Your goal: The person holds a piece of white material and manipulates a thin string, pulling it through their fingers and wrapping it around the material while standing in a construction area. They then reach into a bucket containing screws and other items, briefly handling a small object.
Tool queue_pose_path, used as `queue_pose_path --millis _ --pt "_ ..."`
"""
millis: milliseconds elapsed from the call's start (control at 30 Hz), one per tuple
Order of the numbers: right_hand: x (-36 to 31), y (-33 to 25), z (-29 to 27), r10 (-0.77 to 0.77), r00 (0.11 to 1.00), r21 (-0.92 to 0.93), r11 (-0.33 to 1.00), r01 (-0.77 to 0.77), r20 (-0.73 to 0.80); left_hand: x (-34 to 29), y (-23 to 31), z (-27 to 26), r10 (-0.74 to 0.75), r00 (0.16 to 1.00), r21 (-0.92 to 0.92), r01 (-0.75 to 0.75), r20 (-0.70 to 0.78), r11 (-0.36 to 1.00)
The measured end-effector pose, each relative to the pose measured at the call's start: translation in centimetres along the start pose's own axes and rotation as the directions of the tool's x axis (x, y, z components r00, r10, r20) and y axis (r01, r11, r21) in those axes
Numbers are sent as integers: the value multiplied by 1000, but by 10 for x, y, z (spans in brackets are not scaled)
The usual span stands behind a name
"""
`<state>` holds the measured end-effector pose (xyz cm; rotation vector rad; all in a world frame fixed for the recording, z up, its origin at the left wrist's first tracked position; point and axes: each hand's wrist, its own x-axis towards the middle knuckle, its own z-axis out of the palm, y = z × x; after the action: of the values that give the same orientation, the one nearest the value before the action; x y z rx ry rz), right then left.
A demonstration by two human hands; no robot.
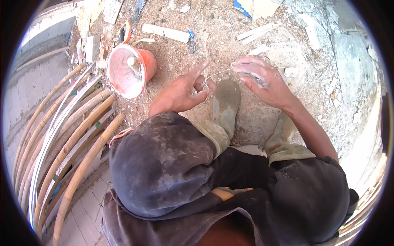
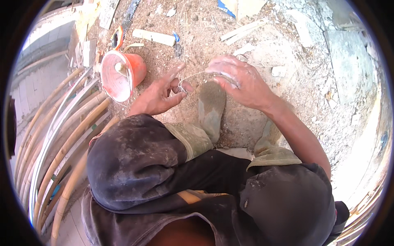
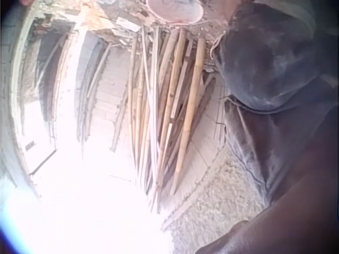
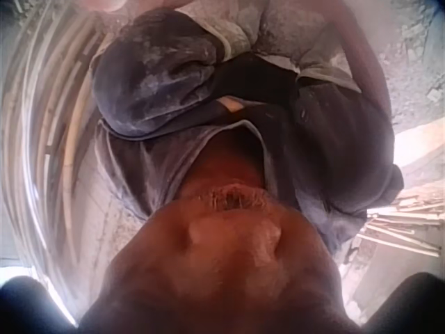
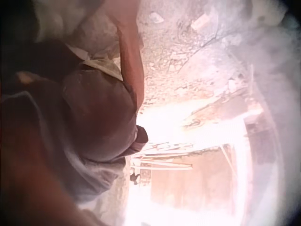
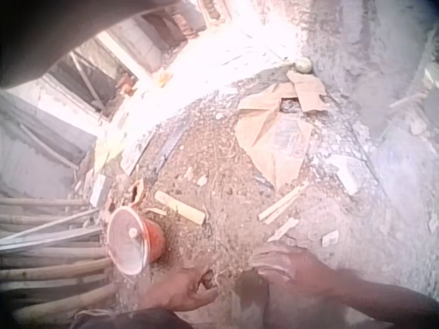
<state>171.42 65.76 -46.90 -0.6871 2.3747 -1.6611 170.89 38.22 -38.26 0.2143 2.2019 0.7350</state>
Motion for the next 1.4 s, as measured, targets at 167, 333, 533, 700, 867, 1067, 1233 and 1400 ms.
queue_pose_path --millis 167,333,533,700,867,1067,1233,1400 --pt "18 -27 32 98 978 151 980 -127 183 -1 5 8 39 997 3 -40 65 999" --pt "20 -38 24 294 871 199 898 -393 394 0 5 11 -39 977 -201 82 208 976" --pt "7 -17 33 254 946 51 962 -269 203 10 -17 30 97 995 -292 -87 20 952" --pt "0 -1 37 -37 998 -180 983 28 -45 12 -13 29 22 1000 -269 -27 -20 963" --pt "1 -14 25 109 989 -255 964 -79 105 11 -3 26 -55 997 -327 69 54 942" --pt "0 -11 24 -13 1000 -263 965 19 24 16 -13 34 5 998 -385 22 68 923" --pt "-2 -10 28 11 1000 -217 976 -8 13 16 1 29 -37 996 -339 62 79 939" --pt "-2 -21 26 34 985 -127 990 -56 -169 16 -2 31 -18 999 -443 37 47 896"
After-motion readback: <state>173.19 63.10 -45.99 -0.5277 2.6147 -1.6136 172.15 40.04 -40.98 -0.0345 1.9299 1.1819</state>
